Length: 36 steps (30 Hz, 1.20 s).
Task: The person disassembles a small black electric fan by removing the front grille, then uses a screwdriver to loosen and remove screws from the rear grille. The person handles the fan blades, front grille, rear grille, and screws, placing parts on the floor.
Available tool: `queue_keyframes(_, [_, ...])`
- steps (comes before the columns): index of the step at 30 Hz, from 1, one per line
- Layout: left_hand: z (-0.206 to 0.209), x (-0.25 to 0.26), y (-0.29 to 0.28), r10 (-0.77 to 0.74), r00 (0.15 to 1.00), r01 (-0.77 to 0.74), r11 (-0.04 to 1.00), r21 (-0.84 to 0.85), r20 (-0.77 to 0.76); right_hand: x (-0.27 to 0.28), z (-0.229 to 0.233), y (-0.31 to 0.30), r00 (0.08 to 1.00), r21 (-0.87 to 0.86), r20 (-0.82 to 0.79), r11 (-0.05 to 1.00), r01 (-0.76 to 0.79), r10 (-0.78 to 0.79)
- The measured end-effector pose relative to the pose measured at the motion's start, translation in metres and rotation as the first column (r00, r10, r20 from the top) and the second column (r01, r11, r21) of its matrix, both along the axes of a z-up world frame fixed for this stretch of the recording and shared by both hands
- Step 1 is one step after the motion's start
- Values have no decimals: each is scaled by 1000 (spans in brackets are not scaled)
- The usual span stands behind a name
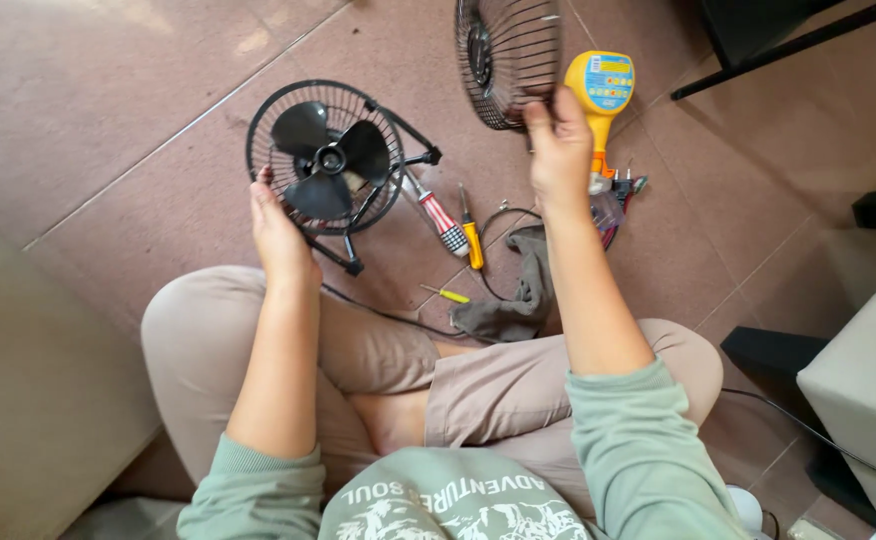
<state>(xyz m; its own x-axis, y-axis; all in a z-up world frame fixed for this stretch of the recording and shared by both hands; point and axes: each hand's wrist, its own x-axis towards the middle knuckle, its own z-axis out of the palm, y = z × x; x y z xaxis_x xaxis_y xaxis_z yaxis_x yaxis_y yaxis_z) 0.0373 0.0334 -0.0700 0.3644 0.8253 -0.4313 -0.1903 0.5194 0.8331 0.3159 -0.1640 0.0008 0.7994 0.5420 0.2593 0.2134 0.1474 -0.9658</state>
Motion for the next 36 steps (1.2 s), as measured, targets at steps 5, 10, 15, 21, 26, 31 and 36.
queue_keyframes(5, [-4, 1, 0, -13, 1000, 14, 999, -35, 18, -56, 14, -15, 607, 327, -742, 944, -43, 285])
queue_keyframes(10, [-3, 1, -4, -15, 954, 43, 995, -87, 299, -108, -16, 11, 330, 481, -795, 861, -168, 508])
queue_keyframes(15, [3, 4, -6, 17, 929, 23, 994, -104, 369, -119, -44, 41, 318, 386, -854, 912, -140, 411])
queue_keyframes(21, [0, 6, -6, 21, 896, 0, 999, -48, 444, -104, -68, 49, 380, 281, -875, 954, -105, 300])
queue_keyframes(26, [7, 8, -8, 52, 905, -9, 995, -104, 423, -102, -70, 52, 490, 128, -857, 987, -96, 159])
queue_keyframes(31, [21, 8, -11, 34, 860, -15, 999, -42, 509, -109, -54, 55, 784, -168, -617, 984, -51, -65])
queue_keyframes(36, [25, 10, -11, 41, 842, -13, 998, -55, 538, -110, -43, 54, 916, -301, -392, 953, -38, -87])
